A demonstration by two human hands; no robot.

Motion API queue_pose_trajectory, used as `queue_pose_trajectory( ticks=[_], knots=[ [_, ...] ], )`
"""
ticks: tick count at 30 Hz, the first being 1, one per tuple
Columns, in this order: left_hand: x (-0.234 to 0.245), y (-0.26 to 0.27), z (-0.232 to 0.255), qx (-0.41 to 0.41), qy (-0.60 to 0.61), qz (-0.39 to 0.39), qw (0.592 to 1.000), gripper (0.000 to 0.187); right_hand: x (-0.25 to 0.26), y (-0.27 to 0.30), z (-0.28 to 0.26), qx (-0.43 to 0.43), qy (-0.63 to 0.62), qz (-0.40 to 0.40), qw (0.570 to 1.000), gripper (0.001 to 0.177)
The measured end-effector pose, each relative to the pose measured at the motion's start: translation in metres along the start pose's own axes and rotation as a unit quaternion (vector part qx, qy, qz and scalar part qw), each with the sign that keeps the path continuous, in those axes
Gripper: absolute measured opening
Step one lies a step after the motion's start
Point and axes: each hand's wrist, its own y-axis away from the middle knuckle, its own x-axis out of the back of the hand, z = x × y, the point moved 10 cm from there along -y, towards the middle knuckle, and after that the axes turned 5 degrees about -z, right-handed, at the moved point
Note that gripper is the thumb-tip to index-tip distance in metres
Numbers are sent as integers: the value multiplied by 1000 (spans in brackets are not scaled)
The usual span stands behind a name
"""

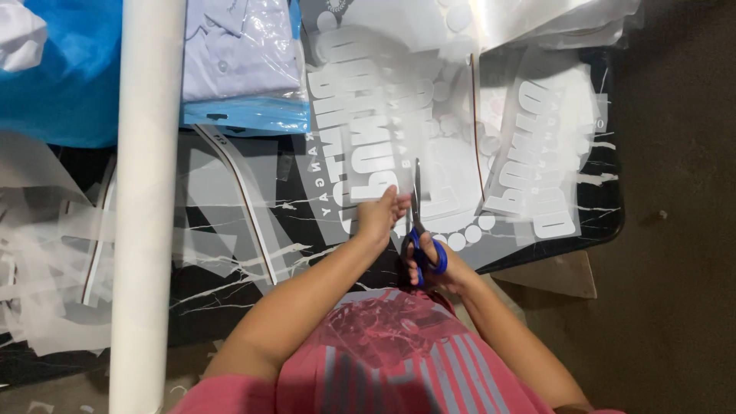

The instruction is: The person uses scissors to cut out individual sticker designs from a large sheet of vinyl. They repeatedly trim around the edges of the printed text and shapes, separating them from the backing sheet.

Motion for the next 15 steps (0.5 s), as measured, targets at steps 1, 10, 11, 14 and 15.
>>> queue_pose_trajectory(
  ticks=[1, 10, 11, 14, 15],
  knots=[
    [-1, 8, 5, 3, -48, 8, 999, 31, -1, -3, -2, 10, -12, -7, 1000, 71],
    [4, 25, 15, -11, -120, 16, 993, 30, -2, -18, -6, 17, -27, 23, 999, 66],
    [7, 23, 13, -8, -128, 18, 992, 31, 2, -21, -3, 15, -26, 35, 999, 65],
    [9, 23, 17, -14, -130, 9, 991, 29, 7, -20, -2, 26, 7, 53, 998, 59],
    [9, 25, 20, -14, -130, 9, 991, 29, 9, -19, -1, 26, 8, 53, 998, 59]
  ],
)
